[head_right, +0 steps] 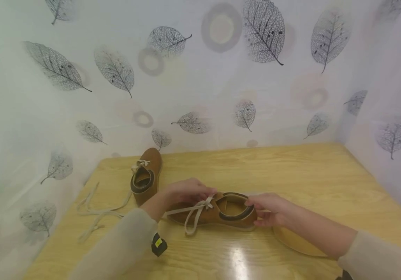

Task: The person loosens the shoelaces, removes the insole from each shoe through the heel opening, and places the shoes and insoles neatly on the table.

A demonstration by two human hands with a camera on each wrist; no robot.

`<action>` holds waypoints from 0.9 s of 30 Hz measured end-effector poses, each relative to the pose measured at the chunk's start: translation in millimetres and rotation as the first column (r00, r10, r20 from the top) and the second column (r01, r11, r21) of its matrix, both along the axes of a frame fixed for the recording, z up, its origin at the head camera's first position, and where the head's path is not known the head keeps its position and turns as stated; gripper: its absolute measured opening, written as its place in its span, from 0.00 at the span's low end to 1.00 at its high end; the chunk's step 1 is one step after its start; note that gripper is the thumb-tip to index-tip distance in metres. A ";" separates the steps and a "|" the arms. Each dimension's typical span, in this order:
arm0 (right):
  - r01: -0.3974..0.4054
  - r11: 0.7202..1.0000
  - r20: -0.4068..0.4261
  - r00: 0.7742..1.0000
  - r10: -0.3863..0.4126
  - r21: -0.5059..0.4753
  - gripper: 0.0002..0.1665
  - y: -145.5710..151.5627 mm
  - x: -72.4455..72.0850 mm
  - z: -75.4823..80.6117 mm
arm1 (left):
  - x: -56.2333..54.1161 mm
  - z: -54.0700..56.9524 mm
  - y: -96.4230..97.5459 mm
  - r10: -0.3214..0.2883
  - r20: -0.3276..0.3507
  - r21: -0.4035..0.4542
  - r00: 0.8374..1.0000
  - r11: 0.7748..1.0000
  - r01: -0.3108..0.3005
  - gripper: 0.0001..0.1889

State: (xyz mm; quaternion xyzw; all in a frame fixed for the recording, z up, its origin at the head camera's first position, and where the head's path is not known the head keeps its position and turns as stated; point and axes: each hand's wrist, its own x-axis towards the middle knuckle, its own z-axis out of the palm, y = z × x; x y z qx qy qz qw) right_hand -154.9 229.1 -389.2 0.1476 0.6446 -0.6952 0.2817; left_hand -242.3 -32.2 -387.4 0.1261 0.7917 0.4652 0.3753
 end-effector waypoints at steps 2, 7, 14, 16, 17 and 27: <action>-0.010 1.000 -0.005 1.000 0.010 0.001 0.06 0.6 -1.0 0.5 | 1.2 2.3 2.2 -0.031 -0.062 -0.033 0.998 0.999 0.029 0.18; -0.033 0.999 -0.016 0.999 0.033 0.001 0.09 1.3 -2.0 1.4 | 1.1 -0.6 2.5 0.008 -0.065 0.011 0.998 1.000 -0.007 0.12; -0.029 0.999 -0.002 1.000 0.029 0.013 0.08 0.4 0.8 3.2 | 0.2 -7.6 3.5 0.173 0.244 0.322 0.954 0.914 -0.248 0.13; -0.018 1.000 0.006 1.000 0.018 0.023 0.08 -0.2 1.1 3.2 | 0.8 -6.8 5.2 0.208 0.333 0.381 0.920 0.863 -0.333 0.15; -0.013 1.000 0.010 1.000 0.013 0.028 0.08 -0.4 1.1 3.2 | 0.9 -6.2 5.9 0.219 0.367 0.399 0.904 0.841 -0.365 0.16; -0.022 0.999 0.003 1.000 0.022 0.026 0.07 1.2 0.8 1.7 | -0.3 -5.0 -4.8 0.318 0.427 0.469 0.846 0.722 -0.508 0.21</action>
